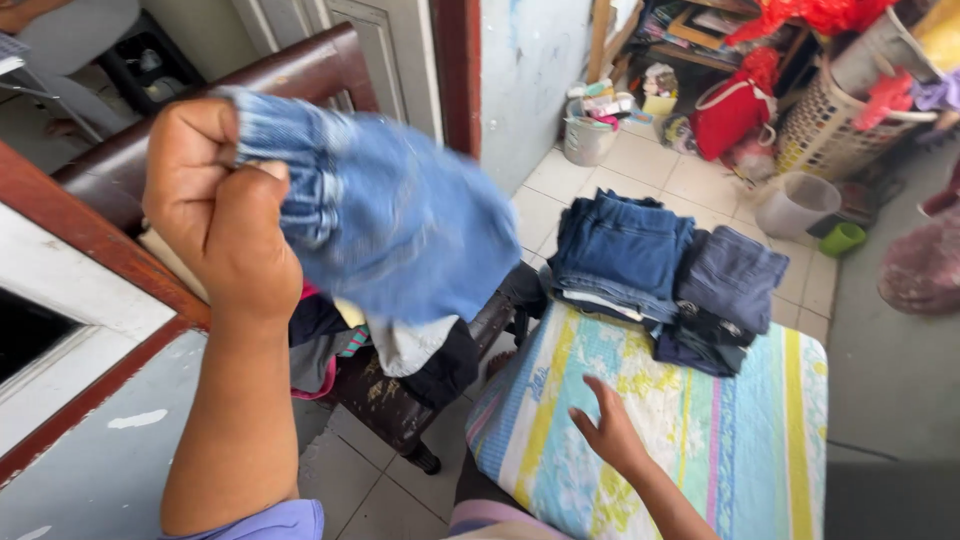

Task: A person folds various items of clothing, including jeans, shirts, and shorts, on a small table and stacks them neatly.

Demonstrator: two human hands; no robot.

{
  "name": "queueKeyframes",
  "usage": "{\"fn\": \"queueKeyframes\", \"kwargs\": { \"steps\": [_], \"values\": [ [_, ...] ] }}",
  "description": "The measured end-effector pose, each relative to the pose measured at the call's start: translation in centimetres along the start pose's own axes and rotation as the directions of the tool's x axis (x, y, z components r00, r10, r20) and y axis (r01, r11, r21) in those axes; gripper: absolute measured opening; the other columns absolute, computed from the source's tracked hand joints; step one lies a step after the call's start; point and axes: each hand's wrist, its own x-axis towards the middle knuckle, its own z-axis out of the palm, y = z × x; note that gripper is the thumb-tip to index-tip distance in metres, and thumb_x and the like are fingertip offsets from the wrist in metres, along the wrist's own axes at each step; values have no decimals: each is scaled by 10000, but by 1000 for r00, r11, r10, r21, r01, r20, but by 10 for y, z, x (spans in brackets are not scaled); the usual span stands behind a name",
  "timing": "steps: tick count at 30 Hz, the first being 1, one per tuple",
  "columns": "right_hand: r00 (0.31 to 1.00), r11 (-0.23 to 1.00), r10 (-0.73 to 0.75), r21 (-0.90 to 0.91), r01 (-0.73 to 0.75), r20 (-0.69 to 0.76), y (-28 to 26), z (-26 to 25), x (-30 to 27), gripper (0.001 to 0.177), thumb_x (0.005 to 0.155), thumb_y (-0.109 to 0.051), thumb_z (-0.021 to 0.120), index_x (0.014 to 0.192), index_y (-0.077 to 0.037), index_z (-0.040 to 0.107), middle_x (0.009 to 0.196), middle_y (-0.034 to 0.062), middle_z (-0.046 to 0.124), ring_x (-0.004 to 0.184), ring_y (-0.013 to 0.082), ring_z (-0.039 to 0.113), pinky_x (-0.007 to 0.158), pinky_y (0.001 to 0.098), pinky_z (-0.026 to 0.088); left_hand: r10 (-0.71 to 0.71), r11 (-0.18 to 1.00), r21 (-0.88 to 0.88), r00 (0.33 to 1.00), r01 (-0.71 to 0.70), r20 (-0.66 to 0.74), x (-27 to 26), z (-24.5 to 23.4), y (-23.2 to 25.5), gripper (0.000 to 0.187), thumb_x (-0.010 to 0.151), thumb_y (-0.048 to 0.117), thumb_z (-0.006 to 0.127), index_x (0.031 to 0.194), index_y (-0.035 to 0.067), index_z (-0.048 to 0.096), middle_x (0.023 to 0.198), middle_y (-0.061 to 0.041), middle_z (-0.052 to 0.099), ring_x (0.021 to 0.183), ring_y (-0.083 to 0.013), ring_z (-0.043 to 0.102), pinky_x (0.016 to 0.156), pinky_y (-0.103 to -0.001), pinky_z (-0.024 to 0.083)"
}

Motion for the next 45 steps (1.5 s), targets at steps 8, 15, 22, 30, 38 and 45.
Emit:
{"fn": "queueKeyframes", "kwargs": {
  "steps": [8,15,22,30,38,45],
  "values": [
    [995,904,12,424,-53,100,-42,-17,-41,368,846,-255,830,1094,-112,598,1064,18,653,989,142,603,833,373,540,-330,883,-122,784,453,526,-70,66,54,109,916,75,552,1020,51,578,800,34,507,719,-51,431,681,-231,386],
    [859,885,183,460,67,-477,37,-86,-77,52,918,-140,738,892,-136,784,907,-36,741,874,106,651,851,290,521,-279,880,-277,892,386,356,-60,102,49,278,853,175,618,1112,75,598,971,10,596,898,-82,554,860,-216,468],
    [286,969,-247,-240,59,-926,-37,-211,-126,400,817,85,428,1132,35,669,1023,132,657,883,260,577,827,362,474,-185,852,-408,918,328,351,-97,118,-37,243,852,148,497,1085,86,522,968,-27,528,921,-143,502,913,-284,434],
    [761,752,300,-349,-559,-575,184,-11,-239,323,709,-120,716,984,-272,792,1018,-9,745,1001,257,718,857,409,563,-781,618,603,308,505,543,-429,19,-199,280,790,-140,513,982,-59,700,949,-287,710,995,-484,666,915,-510,498],
    [679,618,284,-412,-669,-677,176,-44,-223,330,813,-184,710,1142,-208,732,1125,63,691,1063,313,671,890,472,552,-781,604,683,476,410,404,-468,8,-213,308,954,28,551,1244,54,650,1185,-186,682,1179,-356,642,1019,-458,513],
    [649,508,41,-543,-668,-760,165,-21,-207,272,894,-138,614,1164,-157,641,1224,54,571,1155,250,536,950,390,388,-598,746,655,311,-122,739,-405,153,-206,447,1012,302,608,1375,41,597,1397,-204,593,1300,-356,579,1029,-497,509]
  ]
}}
